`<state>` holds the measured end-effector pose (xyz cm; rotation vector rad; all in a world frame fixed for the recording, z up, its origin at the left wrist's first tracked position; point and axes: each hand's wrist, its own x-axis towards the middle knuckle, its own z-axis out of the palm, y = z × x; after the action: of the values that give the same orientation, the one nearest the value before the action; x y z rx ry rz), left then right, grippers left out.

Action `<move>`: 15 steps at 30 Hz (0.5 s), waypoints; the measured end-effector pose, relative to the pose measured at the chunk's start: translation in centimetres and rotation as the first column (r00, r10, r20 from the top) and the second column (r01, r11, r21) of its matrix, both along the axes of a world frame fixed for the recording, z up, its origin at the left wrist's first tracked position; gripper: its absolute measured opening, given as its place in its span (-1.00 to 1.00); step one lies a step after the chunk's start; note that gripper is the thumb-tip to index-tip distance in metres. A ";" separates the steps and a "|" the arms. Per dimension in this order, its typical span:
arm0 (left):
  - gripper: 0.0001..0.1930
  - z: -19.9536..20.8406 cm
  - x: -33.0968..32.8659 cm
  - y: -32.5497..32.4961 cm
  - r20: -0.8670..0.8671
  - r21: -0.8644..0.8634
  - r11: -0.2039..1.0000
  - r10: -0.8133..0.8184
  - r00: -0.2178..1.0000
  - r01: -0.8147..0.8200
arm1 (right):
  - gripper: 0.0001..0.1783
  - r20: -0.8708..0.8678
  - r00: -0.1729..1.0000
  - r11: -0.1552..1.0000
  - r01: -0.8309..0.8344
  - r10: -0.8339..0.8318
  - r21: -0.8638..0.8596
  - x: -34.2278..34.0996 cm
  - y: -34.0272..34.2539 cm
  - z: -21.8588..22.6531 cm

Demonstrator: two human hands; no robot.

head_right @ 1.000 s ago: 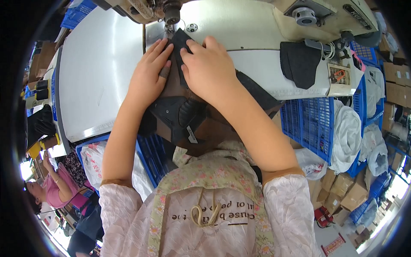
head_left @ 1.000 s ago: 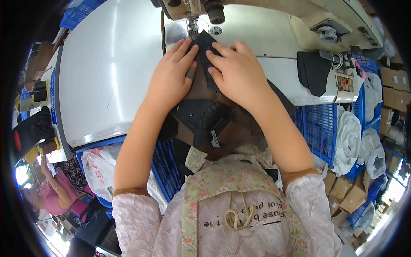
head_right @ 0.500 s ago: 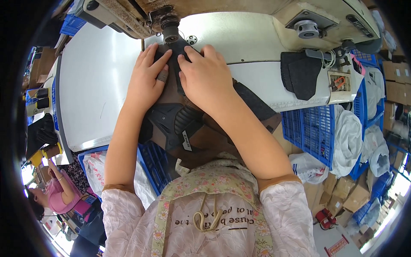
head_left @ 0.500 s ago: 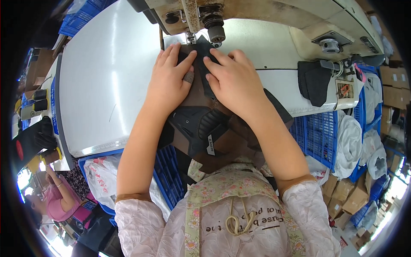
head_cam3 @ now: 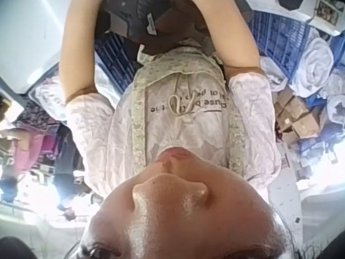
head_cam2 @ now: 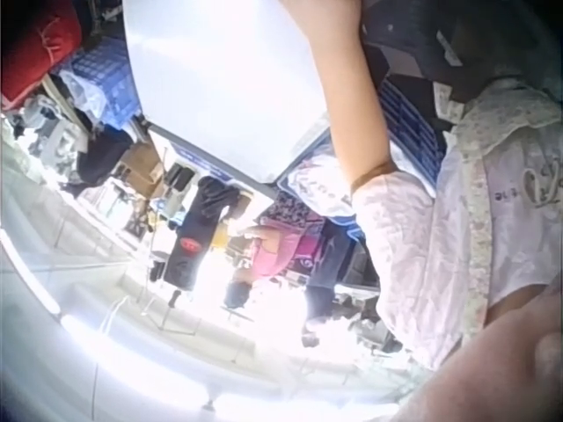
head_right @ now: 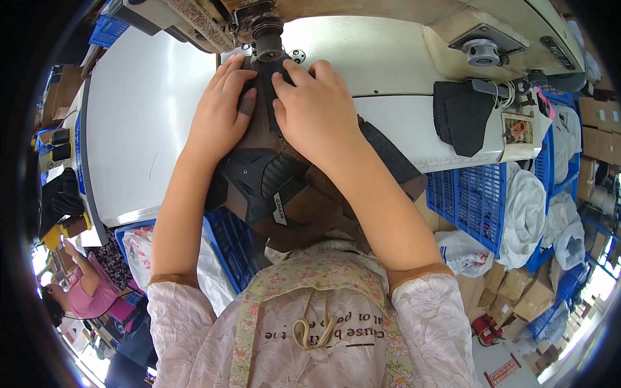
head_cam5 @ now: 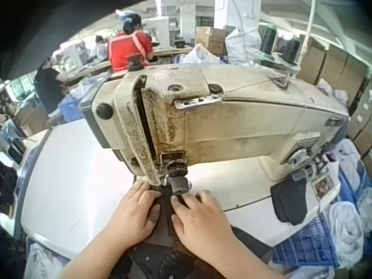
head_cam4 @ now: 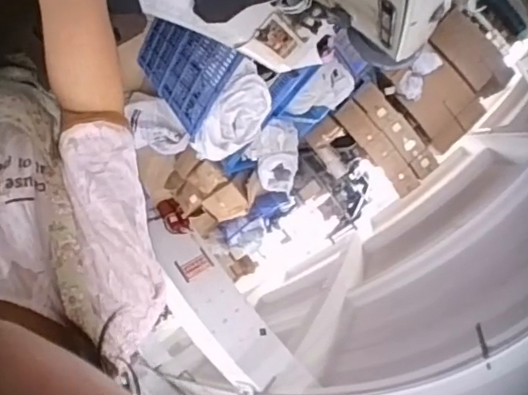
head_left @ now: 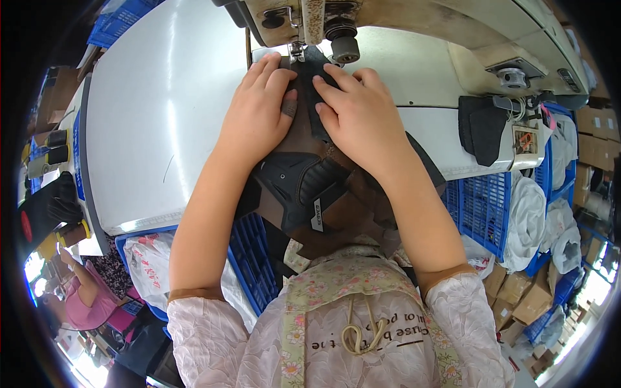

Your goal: The recorder is using an industrial sewing machine to stitch together brown and black leather/synthetic shoe upper components.

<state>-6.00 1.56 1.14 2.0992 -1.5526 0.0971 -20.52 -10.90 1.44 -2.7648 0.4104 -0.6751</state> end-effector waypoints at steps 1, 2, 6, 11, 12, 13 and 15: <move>-0.74 -0.1 0.1 -0.1 -0.002 -0.001 1.000 0.000 1.000 0.000 | -0.63 -0.003 1.000 1.000 0.000 0.000 0.006 0.0 0.0 0.0; -0.75 -0.1 0.1 0.0 -0.004 -0.012 1.000 -0.002 1.000 0.002 | -0.63 -0.006 1.000 1.000 -0.002 0.002 0.014 0.0 0.0 0.0; -0.76 -0.1 0.2 -0.1 -0.007 -0.039 0.999 -0.011 1.000 0.010 | -0.63 -0.008 1.000 1.000 0.001 -0.001 0.008 0.2 -0.1 0.0; -0.76 -0.3 0.2 -0.2 -0.014 -0.048 0.999 -0.010 1.000 0.010 | -0.63 -0.006 1.000 1.000 0.006 -0.006 -0.007 0.1 -0.1 0.1; -0.75 -0.3 0.2 -0.3 -0.018 -0.049 0.999 -0.013 1.000 0.012 | -0.63 -0.004 1.000 1.000 0.007 -0.007 -0.013 0.1 -0.1 0.0; -0.75 -0.4 0.2 -0.3 -0.015 -0.055 0.998 -0.014 1.000 0.014 | -0.63 -0.005 1.000 1.000 0.007 -0.007 -0.006 0.1 -0.1 0.0; -0.74 -0.3 0.0 -0.3 -0.028 -0.032 0.999 -0.008 1.000 0.008 | -0.62 -0.004 1.000 1.000 0.007 -0.008 -0.007 0.1 -0.2 -0.1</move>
<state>-5.98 1.24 0.83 2.0606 -1.5329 0.0889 -20.45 -11.08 1.34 -2.7732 0.4200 -0.6747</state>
